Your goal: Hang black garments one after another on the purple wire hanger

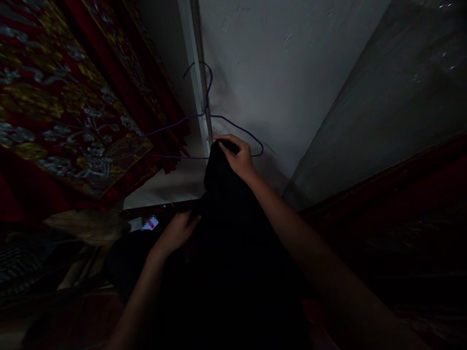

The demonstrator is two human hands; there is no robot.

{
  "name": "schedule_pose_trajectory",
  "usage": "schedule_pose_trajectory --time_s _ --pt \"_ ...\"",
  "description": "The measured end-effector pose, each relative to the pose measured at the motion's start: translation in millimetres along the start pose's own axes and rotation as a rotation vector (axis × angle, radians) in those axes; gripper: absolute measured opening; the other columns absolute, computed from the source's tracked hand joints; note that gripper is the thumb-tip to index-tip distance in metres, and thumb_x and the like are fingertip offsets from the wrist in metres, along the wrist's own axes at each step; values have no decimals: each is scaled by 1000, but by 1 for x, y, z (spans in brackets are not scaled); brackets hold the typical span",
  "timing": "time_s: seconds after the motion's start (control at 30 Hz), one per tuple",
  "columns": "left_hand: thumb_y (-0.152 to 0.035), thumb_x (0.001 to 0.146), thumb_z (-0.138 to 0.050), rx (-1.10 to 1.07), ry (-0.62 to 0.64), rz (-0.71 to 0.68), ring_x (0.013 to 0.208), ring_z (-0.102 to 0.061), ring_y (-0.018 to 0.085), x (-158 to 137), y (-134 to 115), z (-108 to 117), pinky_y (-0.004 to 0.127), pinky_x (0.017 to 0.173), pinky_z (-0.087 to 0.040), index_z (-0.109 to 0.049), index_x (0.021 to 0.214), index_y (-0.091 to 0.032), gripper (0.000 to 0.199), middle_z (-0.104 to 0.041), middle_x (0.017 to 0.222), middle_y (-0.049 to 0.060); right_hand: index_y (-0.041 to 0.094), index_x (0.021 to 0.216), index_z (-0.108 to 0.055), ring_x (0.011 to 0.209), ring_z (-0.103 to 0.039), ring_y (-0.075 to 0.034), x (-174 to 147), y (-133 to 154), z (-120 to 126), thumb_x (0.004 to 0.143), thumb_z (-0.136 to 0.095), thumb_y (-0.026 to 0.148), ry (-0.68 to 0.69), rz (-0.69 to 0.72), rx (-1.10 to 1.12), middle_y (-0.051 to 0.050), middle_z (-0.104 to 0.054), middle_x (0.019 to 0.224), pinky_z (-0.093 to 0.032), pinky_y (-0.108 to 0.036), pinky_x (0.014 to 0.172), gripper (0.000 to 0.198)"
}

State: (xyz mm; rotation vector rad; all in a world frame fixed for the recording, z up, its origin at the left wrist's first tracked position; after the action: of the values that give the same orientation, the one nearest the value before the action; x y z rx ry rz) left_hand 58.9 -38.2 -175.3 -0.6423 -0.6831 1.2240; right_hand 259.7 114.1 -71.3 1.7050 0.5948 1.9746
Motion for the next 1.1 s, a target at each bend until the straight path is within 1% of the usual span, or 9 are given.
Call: schedule_pose_trajectory --time_s 0.07,0.17,0.27,0.43,0.53,0.67,0.73,0.87,1.1 --pt "-45 95 -55 71 -91 -29 101 -71 30 -1 -2 20 39 93 -54 -74 107 -20 33 -77 107 9 20 111 -72 118 -66 -22 -4 -34 -15 93 -58 27 64 -110 -12 -7 -74 118 -46 -39 110 24" --pt "-45 94 -56 138 -67 -47 88 -72 27 -7 -10 47 33 80 -54 -76 98 -23 30 -78 98 7 21 112 -70 119 -65 -20 -22 -62 -25 94 -54 29 168 -237 -52 -7 -74 119 -45 -37 110 25" --pt "-46 92 -58 235 53 -27 84 -72 26 -15 -9 66 31 74 -53 -77 97 -26 28 -79 95 6 21 105 -71 105 -68 -20 -34 -58 -10 97 -51 38 186 -232 -79 -4 -75 107 -48 -33 100 27" --pt "-48 84 -61 440 217 148 74 -70 27 -9 9 93 33 70 -51 -75 77 -26 28 -76 82 7 21 93 -70 89 -66 -21 -39 -30 31 95 -55 45 278 -233 -145 -3 -72 89 -48 -33 88 29" --pt "-49 86 -55 457 122 22 82 -70 28 8 -9 112 37 80 -52 -72 77 -24 31 -75 87 8 21 95 -71 92 -66 -23 -40 -16 48 93 -59 43 330 -208 -147 -4 -73 92 -48 -35 89 25" --pt "-47 87 -54 402 -210 -206 106 -65 30 26 -50 140 41 100 -47 -71 91 -22 30 -72 111 10 22 96 -72 94 -67 -24 -38 1 61 93 -60 40 338 -165 -143 -5 -74 96 -48 -38 91 23" --pt "-45 87 -53 385 -300 -169 103 -64 29 33 -58 148 42 99 -48 -69 94 -20 31 -71 108 10 22 96 -73 94 -67 -24 -35 7 65 92 -61 39 319 -168 -130 -5 -74 96 -48 -39 92 20" --pt "-46 85 -51 419 -264 -10 81 -62 26 47 -47 146 39 82 -50 -66 83 -20 30 -70 86 7 24 89 -73 90 -66 -23 -35 12 69 90 -64 35 300 -217 -110 -3 -74 90 -49 -38 88 14" --pt "-54 82 -51 376 -256 112 80 -63 27 64 -19 149 40 81 -49 -68 84 -19 39 -71 86 8 22 89 -70 84 -63 -21 -41 18 68 95 -57 37 324 -193 -135 -2 -69 86 -46 -34 81 20"
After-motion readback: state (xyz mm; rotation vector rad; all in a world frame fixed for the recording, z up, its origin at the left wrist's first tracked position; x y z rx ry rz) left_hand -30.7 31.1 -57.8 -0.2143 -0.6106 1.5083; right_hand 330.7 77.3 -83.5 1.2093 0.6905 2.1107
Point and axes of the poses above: each hand's wrist, its own x-axis towards the middle knuckle, its own z-axis out of the back of the hand, y = z × x, the point moved 4 cm from there along x, towards the middle knuckle
